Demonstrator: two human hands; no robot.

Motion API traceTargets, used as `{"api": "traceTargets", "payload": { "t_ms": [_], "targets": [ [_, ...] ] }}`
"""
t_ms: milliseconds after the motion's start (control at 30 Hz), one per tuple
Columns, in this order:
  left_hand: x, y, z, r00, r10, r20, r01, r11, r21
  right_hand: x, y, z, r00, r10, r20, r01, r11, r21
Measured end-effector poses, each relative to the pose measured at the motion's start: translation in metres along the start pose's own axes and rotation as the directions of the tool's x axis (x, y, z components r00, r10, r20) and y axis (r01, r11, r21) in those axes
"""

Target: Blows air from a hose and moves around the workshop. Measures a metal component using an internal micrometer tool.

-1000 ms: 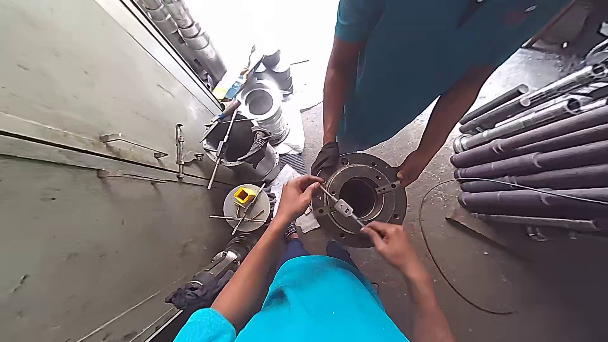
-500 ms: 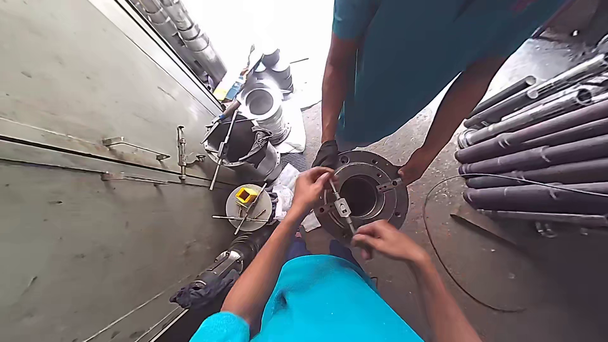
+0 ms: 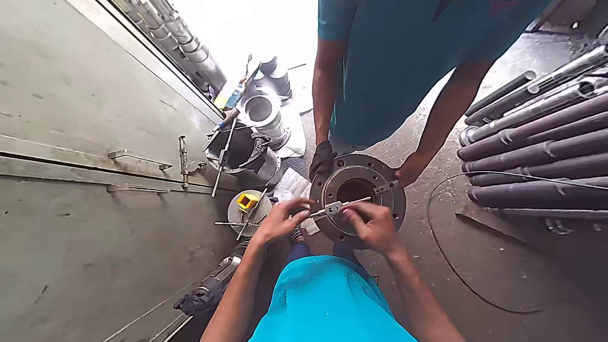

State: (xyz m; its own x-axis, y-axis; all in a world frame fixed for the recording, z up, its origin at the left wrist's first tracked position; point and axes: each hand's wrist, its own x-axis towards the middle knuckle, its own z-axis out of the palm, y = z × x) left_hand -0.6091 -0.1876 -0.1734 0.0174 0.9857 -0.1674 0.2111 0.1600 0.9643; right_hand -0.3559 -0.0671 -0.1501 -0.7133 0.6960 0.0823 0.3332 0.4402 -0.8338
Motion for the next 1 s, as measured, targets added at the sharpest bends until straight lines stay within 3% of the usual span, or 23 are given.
{"api": "traceTargets", "payload": {
  "t_ms": [33, 100, 167, 233, 300, 400, 467, 500, 600, 733, 833, 933, 1000],
  "targets": [
    [-0.017, -0.006, 0.008, 0.998, -0.05, -0.037, 0.045, 0.99, -0.132, 0.009, 0.011, -0.017, 0.997, -0.03, -0.075, 0.018, 0.988, -0.156],
    [-0.038, -0.011, 0.035, 0.972, -0.142, -0.189, 0.062, 0.924, -0.376, 0.025, 0.035, -0.041, 1.0, -0.008, -0.03, -0.002, 0.946, -0.324],
    [-0.034, -0.013, 0.057, 0.879, -0.17, -0.446, -0.037, 0.907, -0.419, 0.026, 0.054, -0.047, 0.995, 0.054, 0.088, -0.022, 0.944, -0.329],
    [-0.014, -0.014, 0.059, 0.8, -0.151, -0.581, -0.1, 0.921, -0.377, 0.008, 0.056, -0.04, 0.982, 0.141, 0.124, -0.106, 0.96, -0.259],
    [0.019, -0.01, 0.047, 0.808, -0.135, -0.574, -0.067, 0.946, -0.317, -0.022, 0.042, -0.024, 0.974, 0.209, 0.086, -0.181, 0.949, -0.258],
    [0.088, 0.012, 0.026, 0.956, -0.105, -0.275, 0.042, 0.973, -0.225, -0.057, 0.003, 0.023, 0.977, 0.205, 0.066, -0.18, 0.947, -0.266],
    [0.124, 0.022, 0.027, 0.992, -0.088, -0.095, 0.074, 0.986, -0.147, -0.064, -0.009, 0.045, 0.976, 0.203, 0.074, -0.176, 0.945, -0.274],
    [0.127, 0.027, 0.025, 0.993, -0.078, -0.085, 0.069, 0.993, -0.096, -0.061, -0.009, 0.042, 0.972, 0.213, 0.1, -0.176, 0.94, -0.291],
    [0.085, 0.015, 0.011, 0.969, -0.067, -0.238, 0.067, 0.998, -0.01, -0.048, 0.003, 0.004, 0.934, 0.29, 0.208, -0.215, 0.923, -0.32],
    [0.002, -0.012, 0.021, 0.909, -0.129, -0.396, 0.122, 0.992, -0.041, -0.013, 0.036, -0.04, 0.945, 0.319, 0.077, -0.273, 0.893, -0.358],
    [-0.04, -0.011, 0.056, 0.888, -0.167, -0.428, 0.05, 0.961, -0.272, 0.021, 0.052, -0.04, 0.972, 0.233, 0.014, -0.219, 0.929, -0.298],
    [-0.025, -0.007, 0.055, 0.816, -0.232, -0.53, 0.097, 0.958, -0.271, 0.022, 0.047, -0.051, 0.945, 0.282, 0.165, -0.232, 0.935, -0.269],
    [0.012, 0.0, 0.035, 0.818, -0.251, -0.517, 0.187, 0.967, -0.175, 0.002, 0.034, -0.057, 0.849, 0.37, 0.377, -0.319, 0.928, -0.193]
  ]
}}
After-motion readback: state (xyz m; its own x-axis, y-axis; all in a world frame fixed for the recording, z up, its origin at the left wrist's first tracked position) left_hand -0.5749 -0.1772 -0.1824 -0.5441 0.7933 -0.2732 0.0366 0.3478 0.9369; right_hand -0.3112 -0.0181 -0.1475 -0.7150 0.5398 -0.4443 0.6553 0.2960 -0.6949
